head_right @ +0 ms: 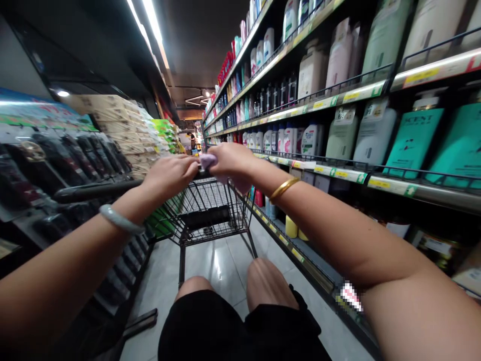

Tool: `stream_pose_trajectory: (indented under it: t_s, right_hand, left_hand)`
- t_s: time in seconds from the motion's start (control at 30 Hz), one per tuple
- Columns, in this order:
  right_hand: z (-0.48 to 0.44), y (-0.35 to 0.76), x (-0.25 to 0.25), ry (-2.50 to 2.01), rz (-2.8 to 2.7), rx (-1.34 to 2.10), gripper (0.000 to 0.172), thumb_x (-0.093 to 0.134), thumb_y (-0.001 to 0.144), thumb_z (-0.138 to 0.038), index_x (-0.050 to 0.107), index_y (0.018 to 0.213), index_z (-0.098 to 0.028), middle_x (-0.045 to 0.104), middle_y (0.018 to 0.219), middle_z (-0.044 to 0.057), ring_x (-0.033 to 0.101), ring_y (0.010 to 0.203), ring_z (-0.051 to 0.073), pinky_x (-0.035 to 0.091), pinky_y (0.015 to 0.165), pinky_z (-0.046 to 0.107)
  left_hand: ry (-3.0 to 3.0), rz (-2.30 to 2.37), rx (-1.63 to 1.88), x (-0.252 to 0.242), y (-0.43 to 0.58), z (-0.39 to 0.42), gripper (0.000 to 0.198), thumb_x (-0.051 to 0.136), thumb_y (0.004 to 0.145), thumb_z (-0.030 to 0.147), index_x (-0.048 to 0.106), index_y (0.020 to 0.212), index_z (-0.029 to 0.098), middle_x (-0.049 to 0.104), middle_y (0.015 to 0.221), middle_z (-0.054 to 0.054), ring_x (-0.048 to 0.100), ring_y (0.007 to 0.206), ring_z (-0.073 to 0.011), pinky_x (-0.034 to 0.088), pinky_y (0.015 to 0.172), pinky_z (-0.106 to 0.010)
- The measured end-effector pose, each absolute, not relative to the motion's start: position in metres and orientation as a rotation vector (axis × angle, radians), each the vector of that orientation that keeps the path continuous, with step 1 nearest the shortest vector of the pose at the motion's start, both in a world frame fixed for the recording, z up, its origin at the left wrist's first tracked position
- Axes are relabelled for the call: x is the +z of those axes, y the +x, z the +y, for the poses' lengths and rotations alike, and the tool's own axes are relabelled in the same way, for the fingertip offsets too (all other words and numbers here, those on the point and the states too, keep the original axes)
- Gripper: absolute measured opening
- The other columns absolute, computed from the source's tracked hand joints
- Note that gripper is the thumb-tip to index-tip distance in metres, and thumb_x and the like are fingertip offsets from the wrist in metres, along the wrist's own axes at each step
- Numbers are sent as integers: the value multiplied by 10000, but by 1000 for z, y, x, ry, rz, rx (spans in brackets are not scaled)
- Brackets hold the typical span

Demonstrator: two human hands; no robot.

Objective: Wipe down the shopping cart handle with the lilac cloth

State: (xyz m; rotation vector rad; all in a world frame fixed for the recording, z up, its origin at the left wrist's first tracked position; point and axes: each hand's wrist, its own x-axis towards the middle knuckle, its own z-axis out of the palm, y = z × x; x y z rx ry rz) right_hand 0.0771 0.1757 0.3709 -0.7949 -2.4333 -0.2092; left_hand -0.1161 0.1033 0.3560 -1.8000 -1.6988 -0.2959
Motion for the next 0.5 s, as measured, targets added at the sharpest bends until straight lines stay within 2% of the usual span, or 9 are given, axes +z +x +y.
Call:
stream_pose_trajectory:
  t_s: [0.07,0.13,0.37,0.5]
  right_hand:
    - [181,89,379,-1043,-2401,-214,163,713,772,-327,741,900,-231,740,899,82,620,806,214,354,670,330]
    - [184,97,382,-1206,-2337,-241,165,720,769,-333,742,878,-211,735,885,102,635,817,232,368,679,344]
    - [181,101,378,-945,-2396,-136,134,700,791,-326,729,890,-242,737,888,66,640,807,219,397,689,350]
    - [194,114,396,-1092,-2528,36,109,735,767,-326,729,817,-230,700,738,51,620,726,209,417,647,353]
  left_hand:
    - [-1742,-1809,-276,349,-107,113,715,173,1034,492,798,1084,148,779,1109,-199,719,1031,-337,477,793,-412]
    - [-1673,-1865,-286,343,-104,117,764,145,1026,520,808,1004,142,779,1015,-214,726,936,-342,436,704,-395]
    - [-1599,-1860,-262,339,-110,109,773,136,1012,502,815,972,134,770,980,-219,719,911,-365,377,657,-390]
    - [-1561,-1860,-218,340,-119,97,765,129,1018,496,811,992,152,769,969,-195,719,902,-344,344,656,-377]
